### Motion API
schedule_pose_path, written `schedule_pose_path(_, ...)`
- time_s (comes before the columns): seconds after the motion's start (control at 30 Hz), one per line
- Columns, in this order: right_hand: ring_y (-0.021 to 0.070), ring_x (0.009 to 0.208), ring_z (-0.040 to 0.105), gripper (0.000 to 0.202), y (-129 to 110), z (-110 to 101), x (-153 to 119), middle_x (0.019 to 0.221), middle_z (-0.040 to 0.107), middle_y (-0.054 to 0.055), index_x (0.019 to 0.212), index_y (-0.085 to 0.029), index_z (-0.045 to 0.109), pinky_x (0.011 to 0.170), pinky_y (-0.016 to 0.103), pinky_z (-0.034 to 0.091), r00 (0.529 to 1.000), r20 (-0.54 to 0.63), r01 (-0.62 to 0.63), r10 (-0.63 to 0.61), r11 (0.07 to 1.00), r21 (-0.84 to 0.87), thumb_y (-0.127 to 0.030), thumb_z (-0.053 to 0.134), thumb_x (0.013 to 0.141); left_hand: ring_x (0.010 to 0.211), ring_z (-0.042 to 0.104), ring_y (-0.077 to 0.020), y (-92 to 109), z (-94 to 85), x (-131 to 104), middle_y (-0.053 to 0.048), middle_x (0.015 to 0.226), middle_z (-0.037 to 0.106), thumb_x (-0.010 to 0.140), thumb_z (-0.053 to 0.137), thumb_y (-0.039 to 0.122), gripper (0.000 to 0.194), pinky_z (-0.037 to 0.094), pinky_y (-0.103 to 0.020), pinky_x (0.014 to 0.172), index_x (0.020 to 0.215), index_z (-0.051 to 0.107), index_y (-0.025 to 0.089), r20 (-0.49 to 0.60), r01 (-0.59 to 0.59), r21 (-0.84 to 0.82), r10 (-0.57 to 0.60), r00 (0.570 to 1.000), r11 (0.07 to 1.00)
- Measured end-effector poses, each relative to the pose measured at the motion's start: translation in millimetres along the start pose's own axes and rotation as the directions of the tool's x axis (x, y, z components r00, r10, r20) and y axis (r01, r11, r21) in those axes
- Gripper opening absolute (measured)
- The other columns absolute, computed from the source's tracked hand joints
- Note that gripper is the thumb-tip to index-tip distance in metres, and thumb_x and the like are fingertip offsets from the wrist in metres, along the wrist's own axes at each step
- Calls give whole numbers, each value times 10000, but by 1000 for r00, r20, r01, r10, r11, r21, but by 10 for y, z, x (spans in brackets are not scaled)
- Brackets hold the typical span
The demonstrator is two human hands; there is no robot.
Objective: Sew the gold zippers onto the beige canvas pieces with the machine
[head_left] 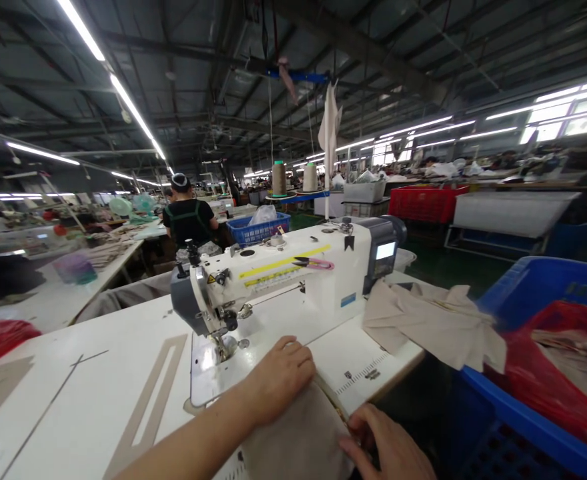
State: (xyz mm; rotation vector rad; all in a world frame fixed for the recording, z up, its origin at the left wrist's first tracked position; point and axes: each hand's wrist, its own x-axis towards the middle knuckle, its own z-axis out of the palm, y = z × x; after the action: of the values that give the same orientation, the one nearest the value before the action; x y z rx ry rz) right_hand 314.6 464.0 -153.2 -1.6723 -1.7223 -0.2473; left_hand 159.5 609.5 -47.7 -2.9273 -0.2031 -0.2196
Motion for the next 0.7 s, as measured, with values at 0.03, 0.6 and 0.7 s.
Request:
schedule_pose_path(0.03,143,561,606,106,-13,-38,20,649,586,-36,773,-239,492,505,223,476,1000,-14,24,-24,1000,1,-270,576,828,852,522,-190,35,-59,-40,-53,912,576,908,479,112,85,384,-355,922,860,538,149,-2,4,27,-4,1000,1000)
schedule_pose_path(0.6,194,795,628,266,-361,-1100,825,936,676,76,1092,-181,583,762,312,460,716,-263,571,-647,759,-313,-193,358,951,947,536,-212,124,-972,-417,-67,1023,600,976,374,161,206,410,-341,807,968,580,170,-487,127,-29,-125,865,991)
schedule_pose_path(0.7,159,603,605,280,-638,-668,588,797,690,27,964,-203,615,586,272,452,647,-296,656,-703,711,-253,-91,364,914,943,555,-223,105,-689,-743,-84,1000,624,979,339,154,255,434,-372,816,1010,592,159,-455,181,111,-112,884,977)
